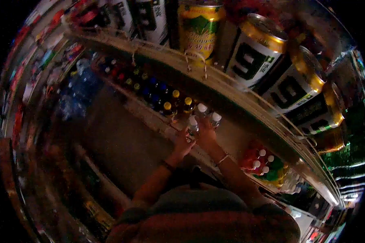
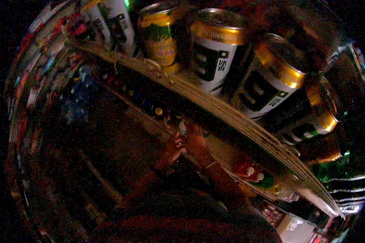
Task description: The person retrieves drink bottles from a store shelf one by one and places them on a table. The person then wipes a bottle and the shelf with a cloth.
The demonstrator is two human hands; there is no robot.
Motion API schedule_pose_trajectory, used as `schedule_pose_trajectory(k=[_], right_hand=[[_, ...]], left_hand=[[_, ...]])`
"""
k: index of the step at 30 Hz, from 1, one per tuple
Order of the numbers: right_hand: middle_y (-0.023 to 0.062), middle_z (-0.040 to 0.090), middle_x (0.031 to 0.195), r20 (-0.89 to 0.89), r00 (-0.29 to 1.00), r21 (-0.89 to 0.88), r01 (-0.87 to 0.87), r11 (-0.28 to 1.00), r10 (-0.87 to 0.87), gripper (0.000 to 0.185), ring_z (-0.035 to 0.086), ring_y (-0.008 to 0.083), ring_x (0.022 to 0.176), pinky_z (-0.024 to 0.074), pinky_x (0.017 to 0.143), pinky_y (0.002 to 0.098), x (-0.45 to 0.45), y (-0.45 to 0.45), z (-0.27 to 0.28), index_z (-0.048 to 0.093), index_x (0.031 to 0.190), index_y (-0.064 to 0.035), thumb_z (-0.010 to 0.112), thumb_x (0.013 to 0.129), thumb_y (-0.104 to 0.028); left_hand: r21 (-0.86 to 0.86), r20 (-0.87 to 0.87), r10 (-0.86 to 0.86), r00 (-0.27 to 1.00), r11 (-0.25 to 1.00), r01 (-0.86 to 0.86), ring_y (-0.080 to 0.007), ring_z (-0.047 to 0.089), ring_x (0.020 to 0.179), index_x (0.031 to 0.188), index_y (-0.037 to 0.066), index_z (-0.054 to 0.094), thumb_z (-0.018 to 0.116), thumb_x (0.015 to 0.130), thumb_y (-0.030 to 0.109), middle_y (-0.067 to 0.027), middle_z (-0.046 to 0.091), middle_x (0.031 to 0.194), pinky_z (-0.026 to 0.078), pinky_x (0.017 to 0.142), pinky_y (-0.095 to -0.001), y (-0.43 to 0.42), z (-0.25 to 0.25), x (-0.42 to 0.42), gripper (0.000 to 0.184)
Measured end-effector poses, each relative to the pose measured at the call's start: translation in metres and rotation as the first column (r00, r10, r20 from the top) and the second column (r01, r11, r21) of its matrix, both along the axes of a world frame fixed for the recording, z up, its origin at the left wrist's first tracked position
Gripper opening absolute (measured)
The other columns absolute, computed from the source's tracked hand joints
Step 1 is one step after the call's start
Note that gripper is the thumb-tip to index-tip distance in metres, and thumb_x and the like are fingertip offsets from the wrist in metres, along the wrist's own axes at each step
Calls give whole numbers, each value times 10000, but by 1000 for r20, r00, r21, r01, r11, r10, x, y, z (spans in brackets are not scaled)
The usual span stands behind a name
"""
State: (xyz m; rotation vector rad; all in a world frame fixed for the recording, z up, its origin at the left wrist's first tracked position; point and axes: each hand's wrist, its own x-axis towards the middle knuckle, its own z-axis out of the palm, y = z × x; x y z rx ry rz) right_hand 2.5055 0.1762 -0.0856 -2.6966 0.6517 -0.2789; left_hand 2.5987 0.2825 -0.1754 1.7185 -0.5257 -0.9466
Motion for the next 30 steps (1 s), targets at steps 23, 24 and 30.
schedule_pose_trajectory(k=[23,24,30], right_hand=[[197,411,1280,-110,937,-100,322,942,-332,603,376,396,1199,337,1005,468,26,35,8,445,1266,-41,665,729,-206],[190,408,1283,-38,932,-170,349,922,-360,611,392,387,1185,353,990,465,20,39,5,440,1268,-42,671,724,-200],[159,501,1084,371,877,-103,364,926,-304,491,475,367,1027,414,889,438,-18,84,80,536,1118,-55,689,653,-101]], left_hand=[[-238,-28,-387,922,898,370,-312,416,1209,1408,81,238,656,804,78,-158,345,1318,406,976,-415,17,3,52,734],[-228,19,-409,912,887,402,-316,412,1208,1405,77,242,658,806,91,-160,343,1318,393,987,-424,20,-3,52,729],[-248,367,-463,807,787,564,-349,382,1215,1351,25,309,742,735,216,-198,354,1307,369,982,-458,32,30,34,777]])
